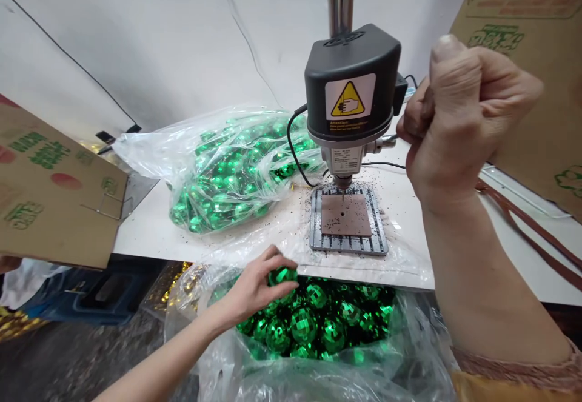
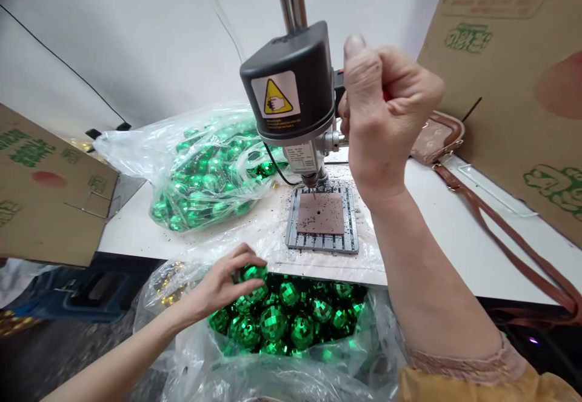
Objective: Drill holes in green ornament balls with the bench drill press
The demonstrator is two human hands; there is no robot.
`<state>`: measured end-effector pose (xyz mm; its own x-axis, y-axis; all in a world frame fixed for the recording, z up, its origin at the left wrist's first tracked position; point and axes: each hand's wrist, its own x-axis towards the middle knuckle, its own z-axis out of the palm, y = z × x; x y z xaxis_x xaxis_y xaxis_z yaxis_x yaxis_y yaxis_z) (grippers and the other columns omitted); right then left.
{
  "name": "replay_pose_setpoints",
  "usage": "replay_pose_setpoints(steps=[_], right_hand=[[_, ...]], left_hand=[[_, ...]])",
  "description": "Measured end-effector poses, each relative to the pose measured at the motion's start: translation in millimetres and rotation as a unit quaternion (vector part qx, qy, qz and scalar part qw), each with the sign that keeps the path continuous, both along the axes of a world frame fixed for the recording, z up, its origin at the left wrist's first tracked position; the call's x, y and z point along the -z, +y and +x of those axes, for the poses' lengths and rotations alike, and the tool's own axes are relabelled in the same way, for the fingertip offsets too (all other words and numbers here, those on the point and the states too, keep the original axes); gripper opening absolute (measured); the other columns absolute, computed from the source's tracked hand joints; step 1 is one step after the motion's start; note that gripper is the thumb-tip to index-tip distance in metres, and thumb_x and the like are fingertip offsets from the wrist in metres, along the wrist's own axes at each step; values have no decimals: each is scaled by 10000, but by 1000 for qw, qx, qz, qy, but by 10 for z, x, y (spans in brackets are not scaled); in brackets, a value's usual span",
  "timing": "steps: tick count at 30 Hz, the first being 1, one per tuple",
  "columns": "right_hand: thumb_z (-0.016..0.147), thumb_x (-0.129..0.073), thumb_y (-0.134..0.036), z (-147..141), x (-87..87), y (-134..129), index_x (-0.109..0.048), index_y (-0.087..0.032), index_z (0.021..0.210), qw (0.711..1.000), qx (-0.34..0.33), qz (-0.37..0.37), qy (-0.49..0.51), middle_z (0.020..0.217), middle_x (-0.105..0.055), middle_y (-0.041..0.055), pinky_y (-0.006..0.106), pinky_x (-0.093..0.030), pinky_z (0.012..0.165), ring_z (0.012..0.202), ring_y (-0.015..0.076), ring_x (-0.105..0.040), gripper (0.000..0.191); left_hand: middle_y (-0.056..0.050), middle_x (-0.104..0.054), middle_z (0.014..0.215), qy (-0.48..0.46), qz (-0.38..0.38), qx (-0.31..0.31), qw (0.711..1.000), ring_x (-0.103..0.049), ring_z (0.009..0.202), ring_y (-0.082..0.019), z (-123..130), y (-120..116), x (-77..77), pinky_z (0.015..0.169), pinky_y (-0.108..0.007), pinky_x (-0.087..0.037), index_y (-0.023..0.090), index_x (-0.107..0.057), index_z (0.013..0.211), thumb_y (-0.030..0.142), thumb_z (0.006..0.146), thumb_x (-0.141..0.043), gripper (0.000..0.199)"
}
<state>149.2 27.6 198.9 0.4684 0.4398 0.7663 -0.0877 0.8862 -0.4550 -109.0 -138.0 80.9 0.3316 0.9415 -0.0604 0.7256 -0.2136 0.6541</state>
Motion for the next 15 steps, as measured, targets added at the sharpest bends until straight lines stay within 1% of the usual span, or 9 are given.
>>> replay_pose_setpoints(steps=[2,4,6,7,8,9,10,13,15], right_hand=[[875,-601,-213,-7,1,0,-377,-194,480,1000,7,-4,9,414,-335,-62,252,-194,410,372,25,-308,454],[871,-602,-209,-13,3,3,-367,-199,477,1000,8,2,15,410,-329,-64,258,-183,397,360,25,-304,458],[874,-592,-204,-17,4,5,-365,-207,480,1000,4,12,14,411,-328,-63,277,-177,385,349,34,-304,455],[876,-586,-194,-17,5,3,-363,-209,481,1000,4,17,12,411,-325,-63,285,-175,382,347,38,-305,455],[880,-579,-186,-17,6,-1,-362,-210,482,1000,5,19,10,412,-326,-62,292,-177,383,348,41,-310,454],[883,-575,-179,-17,7,-7,-363,-209,482,1000,7,18,7,414,-327,-61,295,-178,385,350,43,-315,454],[887,-572,-179,-16,9,-15,-365,-206,483,1000,8,11,3,420,-331,-61,293,-183,390,356,43,-322,455],[903,-575,-220,-17,15,-43,-361,-192,479,1000,8,-8,-6,437,-347,-61,282,-197,405,373,32,-329,476],[907,-584,-253,-21,19,-57,-358,-183,477,1000,9,-16,-5,445,-357,-60,276,-203,414,382,25,-325,491]], left_hand=[[-31,-644,982,88,-36,-14,995,-654,786,-183,-170,-174,-44,722,-289,-487,299,-665,1198,510,900,-622,367],[-38,-670,965,149,-14,-34,988,-643,687,-180,-257,-236,-35,648,-281,-455,274,-672,1173,556,910,-579,396],[-41,-666,792,198,23,-36,979,-601,586,-179,-263,-171,-11,583,-277,-402,223,-720,902,579,921,-541,398],[-42,-630,678,221,37,-29,974,-576,547,-181,-238,-89,-4,565,-280,-379,205,-692,739,579,924,-532,447],[-43,-584,591,242,50,-24,969,-558,526,-187,-198,26,-6,559,-284,-368,198,-644,627,573,927,-526,495],[-46,-555,551,259,66,-25,963,-552,522,-195,-148,172,-15,563,-290,-370,197,-615,583,560,932,-522,513],[-55,-568,568,271,87,-31,958,-564,544,-206,-90,346,-32,579,-297,-386,197,-625,606,535,939,-522,486],[-113,-691,885,278,158,-65,945,-654,815,-247,90,989,-89,742,-321,-468,190,-689,947,348,988,-466,275],[-161,-679,1114,289,169,-100,937,-632,1051,-278,185,1447,-97,897,-351,-471,155,-661,1100,188,970,-449,250]])
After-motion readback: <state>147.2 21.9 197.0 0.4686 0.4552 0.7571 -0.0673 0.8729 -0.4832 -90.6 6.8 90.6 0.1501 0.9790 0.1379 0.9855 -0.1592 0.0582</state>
